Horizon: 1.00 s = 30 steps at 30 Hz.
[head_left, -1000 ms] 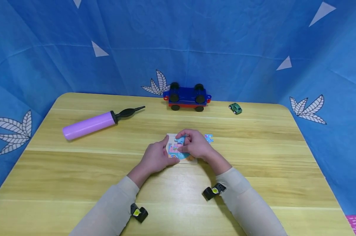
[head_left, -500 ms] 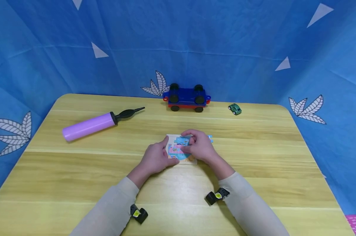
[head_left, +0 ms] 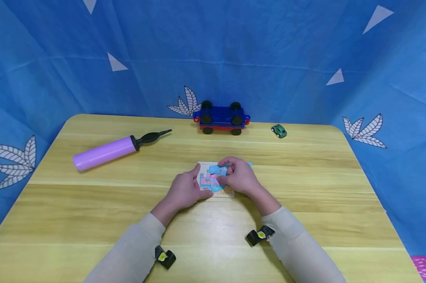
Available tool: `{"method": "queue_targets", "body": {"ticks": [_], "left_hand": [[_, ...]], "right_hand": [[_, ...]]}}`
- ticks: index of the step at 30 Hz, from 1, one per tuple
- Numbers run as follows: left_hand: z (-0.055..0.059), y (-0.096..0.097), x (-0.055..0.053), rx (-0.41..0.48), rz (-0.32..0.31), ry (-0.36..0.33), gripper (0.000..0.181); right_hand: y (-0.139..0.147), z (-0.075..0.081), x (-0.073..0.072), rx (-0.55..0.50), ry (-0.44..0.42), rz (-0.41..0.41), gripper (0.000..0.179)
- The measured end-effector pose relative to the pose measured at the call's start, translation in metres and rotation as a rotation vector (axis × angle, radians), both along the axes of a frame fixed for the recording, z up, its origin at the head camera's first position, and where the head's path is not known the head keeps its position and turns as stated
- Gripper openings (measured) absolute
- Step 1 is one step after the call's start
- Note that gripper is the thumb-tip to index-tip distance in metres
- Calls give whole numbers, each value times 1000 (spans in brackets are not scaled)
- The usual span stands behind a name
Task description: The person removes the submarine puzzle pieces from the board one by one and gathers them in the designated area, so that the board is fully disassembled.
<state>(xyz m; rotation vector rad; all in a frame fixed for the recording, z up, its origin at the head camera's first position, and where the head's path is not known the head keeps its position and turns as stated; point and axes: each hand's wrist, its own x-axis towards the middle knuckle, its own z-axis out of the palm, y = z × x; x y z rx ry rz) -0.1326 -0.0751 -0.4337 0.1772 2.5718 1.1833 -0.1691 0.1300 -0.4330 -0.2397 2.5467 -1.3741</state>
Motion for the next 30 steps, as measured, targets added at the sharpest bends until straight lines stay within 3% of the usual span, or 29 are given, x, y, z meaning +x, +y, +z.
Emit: {"method": "queue_targets", "body": {"ticks": [30], "left_hand": [[-4, -1, 0, 0, -1, 16, 103]], "right_hand": [[1, 0, -2, 36, -22, 40, 29]]}}
